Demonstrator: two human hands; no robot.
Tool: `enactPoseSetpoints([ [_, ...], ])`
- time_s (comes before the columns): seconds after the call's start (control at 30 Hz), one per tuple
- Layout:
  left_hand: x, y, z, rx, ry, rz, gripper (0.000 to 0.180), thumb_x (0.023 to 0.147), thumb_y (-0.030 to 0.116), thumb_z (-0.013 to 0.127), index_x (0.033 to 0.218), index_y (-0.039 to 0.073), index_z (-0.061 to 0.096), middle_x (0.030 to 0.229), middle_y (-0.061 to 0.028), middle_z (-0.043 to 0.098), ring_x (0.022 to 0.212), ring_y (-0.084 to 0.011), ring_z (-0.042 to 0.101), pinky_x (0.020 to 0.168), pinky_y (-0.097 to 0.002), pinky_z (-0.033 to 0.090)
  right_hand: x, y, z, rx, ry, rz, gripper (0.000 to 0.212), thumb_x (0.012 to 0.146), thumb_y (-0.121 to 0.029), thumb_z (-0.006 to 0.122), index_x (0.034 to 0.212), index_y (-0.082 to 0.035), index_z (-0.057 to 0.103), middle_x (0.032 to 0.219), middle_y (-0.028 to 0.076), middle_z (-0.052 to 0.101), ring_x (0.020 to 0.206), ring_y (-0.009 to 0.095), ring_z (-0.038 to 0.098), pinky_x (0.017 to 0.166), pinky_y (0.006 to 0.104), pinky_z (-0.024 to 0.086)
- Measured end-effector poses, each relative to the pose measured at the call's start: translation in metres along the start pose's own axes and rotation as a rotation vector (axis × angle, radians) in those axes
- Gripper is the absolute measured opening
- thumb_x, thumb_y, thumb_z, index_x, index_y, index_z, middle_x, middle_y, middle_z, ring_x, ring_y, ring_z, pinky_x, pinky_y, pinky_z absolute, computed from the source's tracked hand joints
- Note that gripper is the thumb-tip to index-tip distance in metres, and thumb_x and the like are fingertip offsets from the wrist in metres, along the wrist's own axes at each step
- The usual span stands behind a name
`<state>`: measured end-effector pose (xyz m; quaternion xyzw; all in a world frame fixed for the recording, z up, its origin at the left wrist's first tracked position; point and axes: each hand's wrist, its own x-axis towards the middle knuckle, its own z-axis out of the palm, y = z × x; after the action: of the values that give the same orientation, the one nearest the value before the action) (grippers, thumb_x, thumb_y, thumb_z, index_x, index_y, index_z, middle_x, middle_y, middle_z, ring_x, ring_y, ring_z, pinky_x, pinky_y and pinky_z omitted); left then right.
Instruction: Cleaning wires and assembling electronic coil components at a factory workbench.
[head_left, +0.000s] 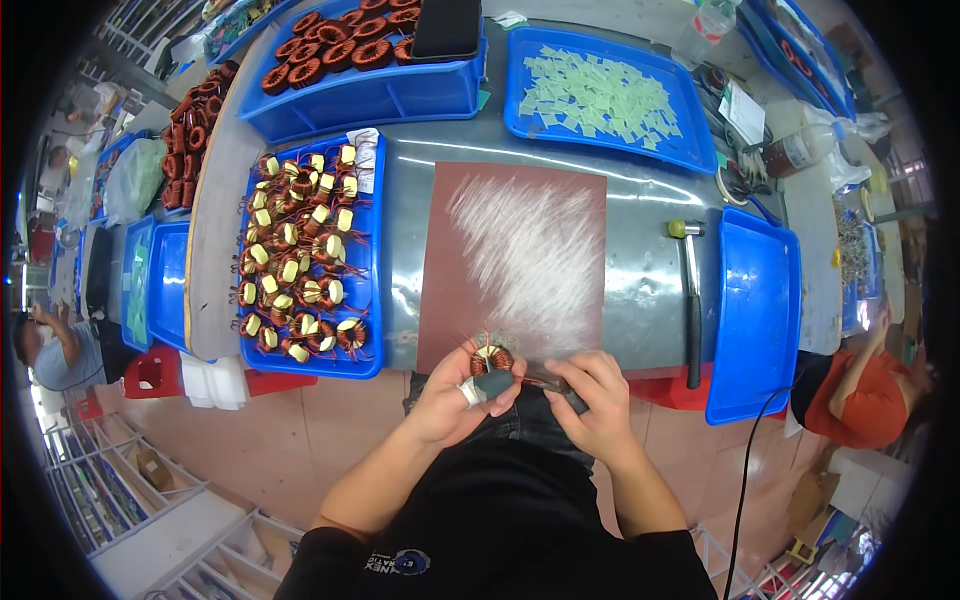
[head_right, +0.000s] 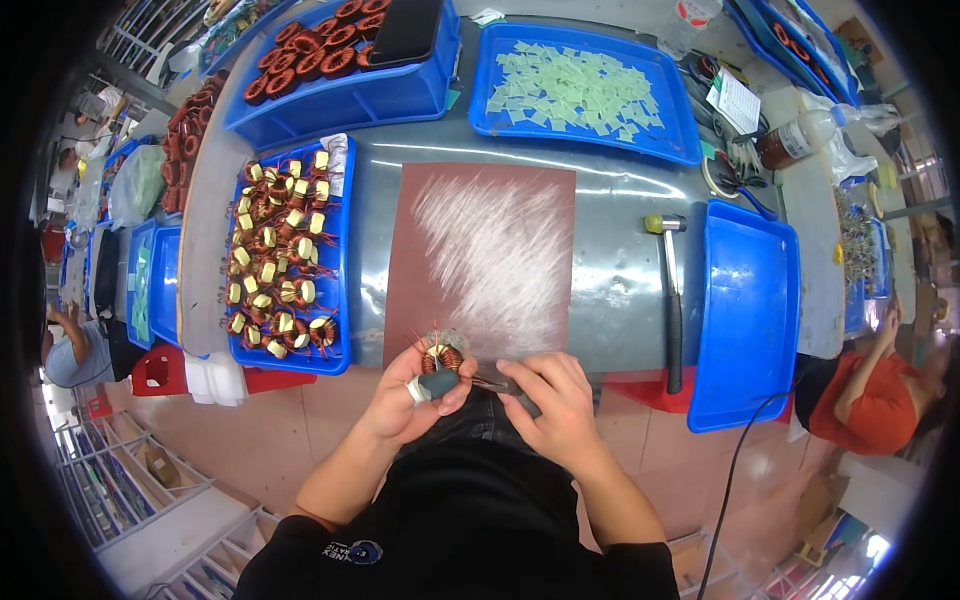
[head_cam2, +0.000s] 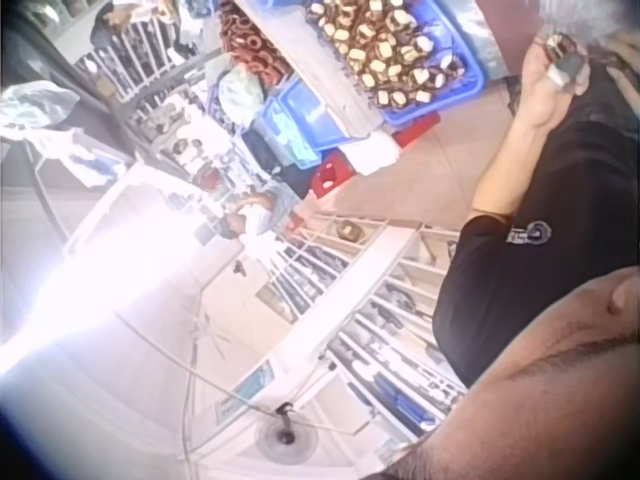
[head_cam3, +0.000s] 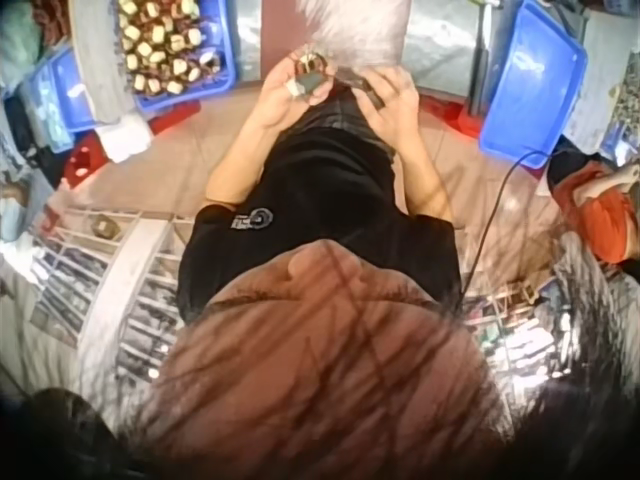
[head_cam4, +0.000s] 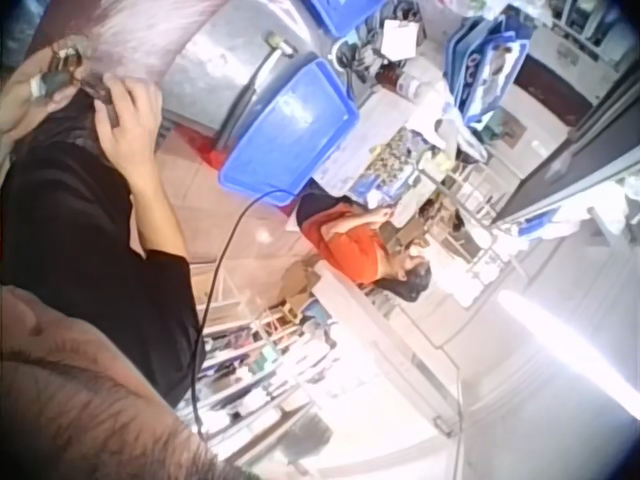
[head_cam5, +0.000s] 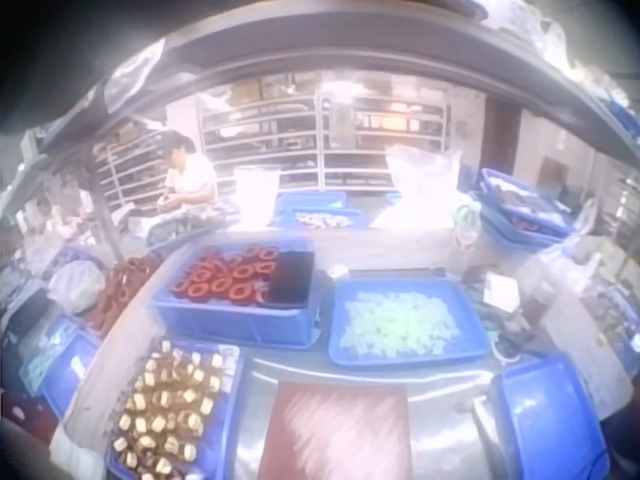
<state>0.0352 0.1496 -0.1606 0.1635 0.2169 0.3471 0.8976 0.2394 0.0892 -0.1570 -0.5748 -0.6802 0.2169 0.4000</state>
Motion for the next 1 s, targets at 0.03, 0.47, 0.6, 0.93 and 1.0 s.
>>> enactPoseSetpoints([
  [0.03, 0.0, -0.001, -0.001, -0.016, 0.002, -0.008, 0.03, 0.094, 0.008, 0.063, 0.12, 0.004, 0.049, 0.105, -0.0116, 0.059, 0.076, -0.0156, 0.054, 0.063, -0.0272, 0.042, -0.001, 0.0, 0.0, 0.0, 0.0, -0.008, 0.039, 0.067, -0.005, 0.078, 0.106, -0.005, 0.07, 0.093, 0.008, 0.063, 0.082, 0.027, 0.061, 0.073, 0.0374, 0.047],
  [0.47, 0.0, -0.004, -0.01, -0.016, -0.007, -0.013, 0.03, 0.096, 0.009, 0.061, 0.122, 0.005, 0.048, 0.111, -0.0131, 0.059, 0.078, -0.016, 0.054, 0.065, -0.0271, 0.043, 0.004, 0.002, -0.005, -0.006, -0.028, -0.031, 0.037, 0.068, -0.005, 0.077, 0.104, -0.004, 0.071, 0.086, 0.007, 0.061, 0.075, 0.027, 0.06, 0.067, 0.0366, 0.047],
  [0.6, 0.002, 0.0, -0.007, -0.042, -0.013, -0.018, 0.03, 0.096, 0.009, 0.061, 0.124, 0.005, 0.048, 0.111, -0.0129, 0.059, 0.078, -0.0158, 0.054, 0.065, -0.0271, 0.043, 0.002, 0.0, 0.004, 0.031, 0.009, -0.01, 0.037, 0.069, -0.004, 0.077, 0.105, -0.004, 0.07, 0.086, 0.008, 0.061, 0.075, 0.027, 0.06, 0.068, 0.0361, 0.048],
  [0.93, -0.007, 0.012, -0.006, 0.221, -0.043, -0.062, 0.038, 0.088, 0.008, 0.072, 0.12, 0.004, 0.051, 0.103, -0.0113, 0.059, 0.081, -0.0132, 0.057, 0.068, -0.0243, 0.046, 0.0, -0.013, -0.004, 0.141, -0.016, 0.035, 0.034, 0.069, 0.0, 0.074, 0.103, -0.001, 0.071, 0.083, 0.01, 0.062, 0.07, 0.026, 0.061, 0.063, 0.0345, 0.049],
  [1.0, -0.01, 0.021, -0.002, 0.487, -0.028, -0.052, 0.036, 0.085, 0.002, 0.073, 0.115, 0.004, 0.054, 0.1, -0.0068, 0.062, 0.09, -0.0114, 0.061, 0.078, -0.0253, 0.05, 0.006, -0.02, -0.014, 0.162, -0.064, 0.037, 0.032, 0.07, 0.001, 0.073, 0.101, 0.0, 0.072, 0.082, 0.01, 0.063, 0.069, 0.025, 0.062, 0.063, 0.0336, 0.05],
])
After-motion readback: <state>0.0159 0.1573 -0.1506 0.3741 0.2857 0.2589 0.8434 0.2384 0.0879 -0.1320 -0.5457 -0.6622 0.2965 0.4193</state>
